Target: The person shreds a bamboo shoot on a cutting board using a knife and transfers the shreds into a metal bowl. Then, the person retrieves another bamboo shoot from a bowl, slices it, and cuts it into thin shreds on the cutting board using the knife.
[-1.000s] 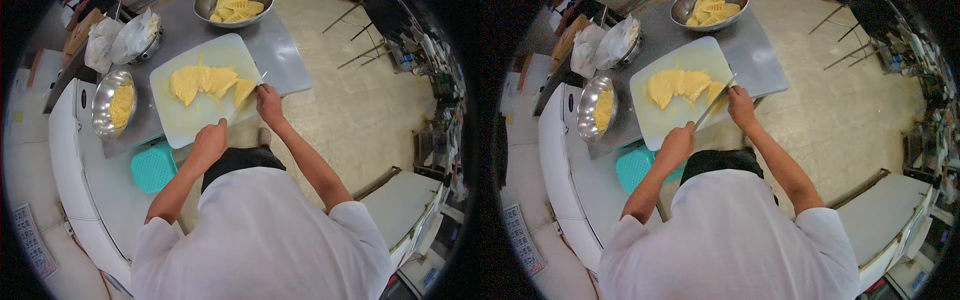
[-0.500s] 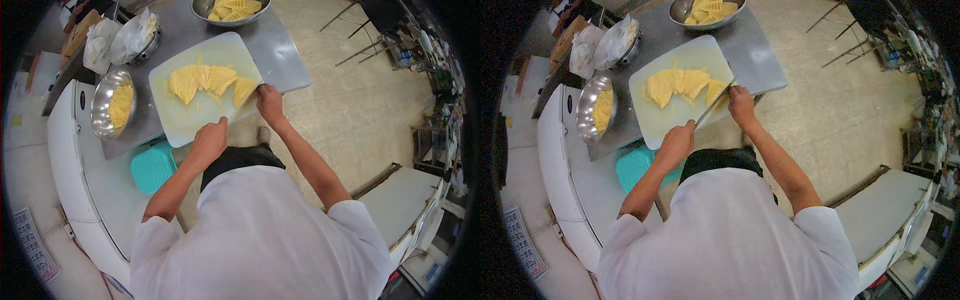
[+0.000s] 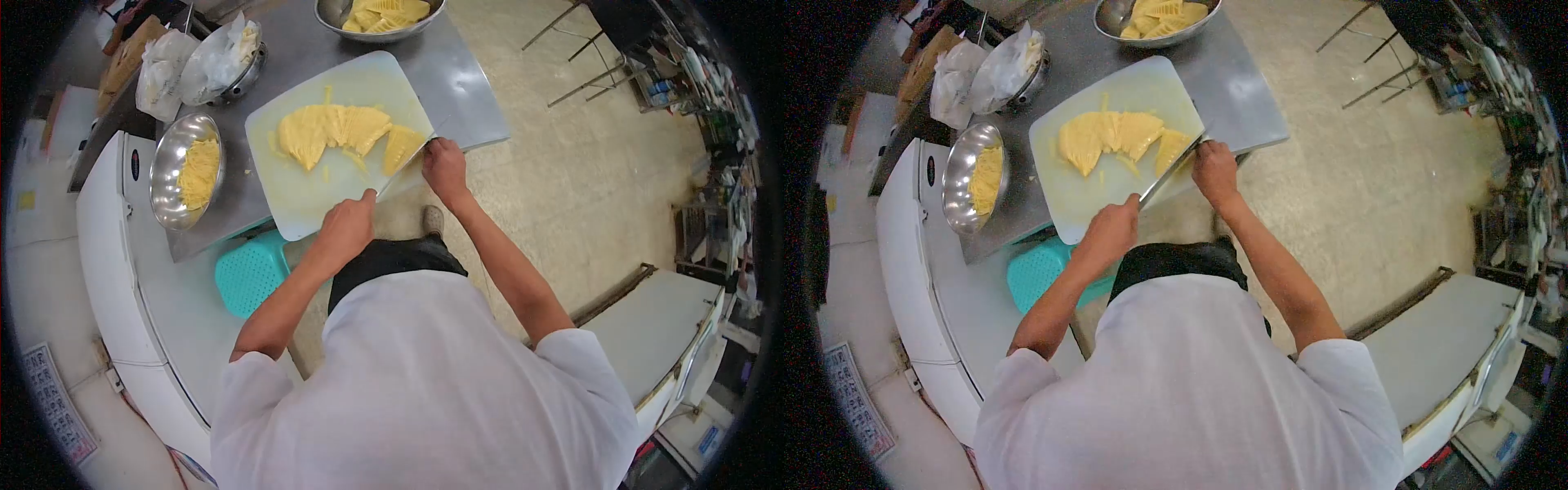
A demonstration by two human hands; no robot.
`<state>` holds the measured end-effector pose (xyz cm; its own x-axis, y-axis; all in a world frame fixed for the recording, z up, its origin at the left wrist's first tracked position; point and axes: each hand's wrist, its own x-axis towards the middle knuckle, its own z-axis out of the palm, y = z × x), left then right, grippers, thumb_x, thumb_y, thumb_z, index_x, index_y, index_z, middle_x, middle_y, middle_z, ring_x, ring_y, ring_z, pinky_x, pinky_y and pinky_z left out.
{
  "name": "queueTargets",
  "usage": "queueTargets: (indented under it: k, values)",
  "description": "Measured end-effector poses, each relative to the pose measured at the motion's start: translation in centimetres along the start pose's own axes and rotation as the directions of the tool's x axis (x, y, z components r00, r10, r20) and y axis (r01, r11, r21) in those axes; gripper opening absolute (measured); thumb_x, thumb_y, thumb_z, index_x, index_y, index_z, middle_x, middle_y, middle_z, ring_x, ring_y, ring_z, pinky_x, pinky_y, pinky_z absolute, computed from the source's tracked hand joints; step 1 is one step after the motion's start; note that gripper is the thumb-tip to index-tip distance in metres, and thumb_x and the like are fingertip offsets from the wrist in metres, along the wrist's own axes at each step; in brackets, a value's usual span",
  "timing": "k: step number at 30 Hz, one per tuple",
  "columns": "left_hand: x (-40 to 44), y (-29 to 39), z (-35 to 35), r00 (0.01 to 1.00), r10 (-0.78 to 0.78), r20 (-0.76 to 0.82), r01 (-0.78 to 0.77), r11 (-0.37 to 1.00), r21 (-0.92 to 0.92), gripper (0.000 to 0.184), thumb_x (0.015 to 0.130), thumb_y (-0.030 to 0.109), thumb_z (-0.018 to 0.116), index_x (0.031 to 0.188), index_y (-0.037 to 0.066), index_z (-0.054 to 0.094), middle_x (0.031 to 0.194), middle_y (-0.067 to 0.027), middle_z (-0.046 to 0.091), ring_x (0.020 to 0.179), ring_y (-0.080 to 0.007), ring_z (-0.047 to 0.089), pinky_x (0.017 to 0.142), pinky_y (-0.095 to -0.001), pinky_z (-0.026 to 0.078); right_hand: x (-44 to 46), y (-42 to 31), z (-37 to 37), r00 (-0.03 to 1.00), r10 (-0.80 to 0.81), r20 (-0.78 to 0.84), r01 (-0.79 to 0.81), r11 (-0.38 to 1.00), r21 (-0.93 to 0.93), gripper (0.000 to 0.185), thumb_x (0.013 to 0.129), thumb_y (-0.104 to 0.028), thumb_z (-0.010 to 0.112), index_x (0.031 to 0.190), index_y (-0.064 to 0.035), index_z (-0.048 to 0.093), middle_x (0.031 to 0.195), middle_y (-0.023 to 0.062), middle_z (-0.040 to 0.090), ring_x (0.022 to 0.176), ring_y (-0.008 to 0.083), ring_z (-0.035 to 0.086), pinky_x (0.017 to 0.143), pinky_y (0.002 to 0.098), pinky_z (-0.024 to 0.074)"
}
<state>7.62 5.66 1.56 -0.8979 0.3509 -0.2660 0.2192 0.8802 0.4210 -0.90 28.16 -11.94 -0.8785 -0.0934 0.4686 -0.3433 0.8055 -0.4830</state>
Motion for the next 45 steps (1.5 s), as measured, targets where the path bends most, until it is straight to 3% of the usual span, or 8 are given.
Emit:
queueTargets:
  k: [16,21,25,30,32,35,39,45]
  values:
    - [-2.1,-2.7,-4.7,0.983,-0.098,-0.155,0.044,0.947,-0.319,0.013,0.093,0.009,0.056,0.101,-0.002,0.054,0.080,-0.0302,0.062,0.079,-0.0508,0.062,0.070,-0.0588,0.045,1.1,-2.3,-1.8,0.999,-0.004,-0.052,0.008,0.996,0.086,0.016,0.081,-0.002,0.065,0.097,-0.0037,0.067,0.105,0.0164,0.065,0.102,0.0381,0.060,0.084,0.0454,0.0524]
    - [-3.3,-6.2,-4.8,0.902,-0.287,-0.324,0.112,0.879,-0.464,0.017,0.095,0.014,0.059,0.102,-0.001,0.054,0.079,-0.0302,0.060,0.080,-0.0512,0.060,0.067,-0.0562,0.044,5.0,-5.0,0.1,0.901,-0.412,0.136,0.405,0.911,0.079,0.023,0.079,-0.011,0.067,0.100,-0.0020,0.065,0.114,0.0194,0.060,0.113,0.0407,0.054,0.098,0.0523,0.0443]
    - [-6.0,-8.1,-4.1,0.840,-0.437,-0.323,0.229,0.824,-0.519,0.022,0.094,0.017,0.060,0.099,-0.002,0.052,0.076,-0.0280,0.059,0.078,-0.0510,0.059,0.063,-0.0519,0.044,4.1,-3.9,2.1,0.941,-0.175,0.290,0.189,0.982,-0.020,0.021,0.079,-0.016,0.065,0.096,-0.0031,0.063,0.121,0.0188,0.059,0.118,0.0410,0.052,0.099,0.0519,0.0427]
    - [-8.6,-11.2,-1.5,0.781,-0.554,-0.288,0.263,0.710,-0.653,0.022,0.093,0.018,0.062,0.098,-0.003,0.055,0.075,-0.0261,0.060,0.073,-0.0469,0.061,0.063,-0.0504,0.045,6.1,-5.8,2.3,0.934,-0.252,0.255,0.271,0.961,-0.045,0.057,0.079,-0.022,0.068,0.131,-0.0024,0.056,0.140,0.0242,0.049,0.133,0.0473,0.042,0.108,0.0604,0.0355]
    - [-9.4,-11.9,-0.8,0.755,-0.494,-0.431,0.224,0.812,-0.539,0.014,0.093,0.011,0.059,0.095,-0.002,0.059,0.065,-0.0136,0.059,0.053,-0.0232,0.060,0.052,-0.0387,0.047,6.8,-6.5,2.4,0.890,-0.149,0.432,0.237,0.959,-0.157,0.076,0.083,-0.033,0.066,0.152,-0.0112,0.042,0.156,0.0239,0.036,0.145,0.0488,0.029,0.115,0.0653,0.0263]
    - [-10.0,-13.2,1.2,0.725,-0.603,-0.333,0.215,0.658,-0.722,0.011,0.093,0.010,0.059,0.092,-0.001,0.059,0.063,-0.0099,0.059,0.047,-0.0184,0.057,0.046,-0.0364,0.046,7.0,-6.6,2.9,0.862,-0.089,0.499,0.213,0.957,-0.198,0.080,0.087,-0.042,0.062,0.159,-0.0185,0.035,0.161,0.0228,0.030,0.147,0.0497,0.025,0.116,0.0665,0.0243]
    - [-10.2,-12.7,-0.7,0.701,-0.690,-0.178,0.322,0.529,-0.785,0.018,0.092,0.015,0.060,0.094,-0.003,0.057,0.075,-0.0247,0.063,0.068,-0.0391,0.066,0.062,-0.0462,0.049,7.6,-7.1,2.9,0.844,-0.054,0.534,0.213,0.946,-0.242,0.079,0.090,-0.045,0.060,0.159,-0.0187,0.033,0.163,0.0232,0.027,0.148,0.0514,0.024,0.116,0.0679,0.0238]
    - [-10.0,-15.4,3.0,0.676,-0.461,-0.575,0.144,0.848,-0.510,0.013,0.094,0.012,0.058,0.089,0.000,0.057,0.061,-0.0076,0.055,0.045,-0.0168,0.053,0.044,-0.0354,0.043,6.9,-6.0,4.0,0.852,-0.073,0.519,0.218,0.950,-0.225,0.078,0.094,-0.051,0.055,0.162,-0.0229,0.028,0.166,0.0225,0.020,0.150,0.0520,0.018,0.117,0.0683,0.0199]
